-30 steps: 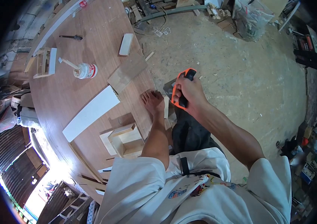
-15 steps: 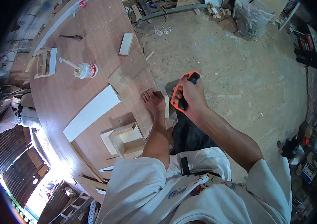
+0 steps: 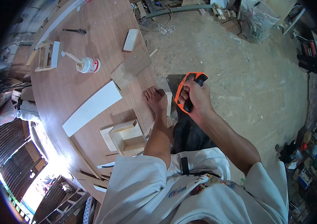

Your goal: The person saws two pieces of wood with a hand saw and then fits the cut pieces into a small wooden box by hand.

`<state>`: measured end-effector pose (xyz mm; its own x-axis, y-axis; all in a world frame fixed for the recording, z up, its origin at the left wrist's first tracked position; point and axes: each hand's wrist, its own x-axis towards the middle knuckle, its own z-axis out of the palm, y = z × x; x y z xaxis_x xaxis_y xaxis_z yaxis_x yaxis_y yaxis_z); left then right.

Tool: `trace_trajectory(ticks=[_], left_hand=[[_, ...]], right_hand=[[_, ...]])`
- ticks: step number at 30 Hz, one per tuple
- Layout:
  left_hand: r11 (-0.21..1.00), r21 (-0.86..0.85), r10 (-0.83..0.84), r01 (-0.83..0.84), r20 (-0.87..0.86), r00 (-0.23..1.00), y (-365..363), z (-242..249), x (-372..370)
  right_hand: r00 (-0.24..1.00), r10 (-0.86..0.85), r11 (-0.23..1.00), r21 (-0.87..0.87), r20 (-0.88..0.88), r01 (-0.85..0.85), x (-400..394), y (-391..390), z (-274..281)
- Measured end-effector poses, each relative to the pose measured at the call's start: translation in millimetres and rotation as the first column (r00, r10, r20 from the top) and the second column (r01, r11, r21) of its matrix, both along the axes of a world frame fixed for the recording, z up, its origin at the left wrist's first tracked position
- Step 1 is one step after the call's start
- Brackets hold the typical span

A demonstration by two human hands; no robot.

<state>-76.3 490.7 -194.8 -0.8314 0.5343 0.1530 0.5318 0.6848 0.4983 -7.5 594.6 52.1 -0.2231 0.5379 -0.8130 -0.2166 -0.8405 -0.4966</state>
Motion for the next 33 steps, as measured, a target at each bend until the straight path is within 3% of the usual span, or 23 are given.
trace_trajectory(ticks=[12,14,19,33], left_hand=[[1.000,-0.017,-0.004,0.004,0.000,1.000,0,2,0],[1.000,-0.022,-0.011,0.009,-0.071,0.997,-1,2,0],[0.999,-0.046,-0.004,0.003,-0.025,1.000,0,6,-1],[0.998,-0.061,-0.013,0.011,-0.036,0.999,-1,2,0]], right_hand=[[0.999,0.037,0.999,-0.022,0.026,-0.037,3,1,0],[0.999,0.042,0.999,-0.021,0.021,-0.041,4,-1,-1],[0.997,0.065,0.998,0.001,0.039,-0.065,3,-7,8],[0.999,0.003,0.999,-0.036,0.032,-0.001,1,-4,0]])
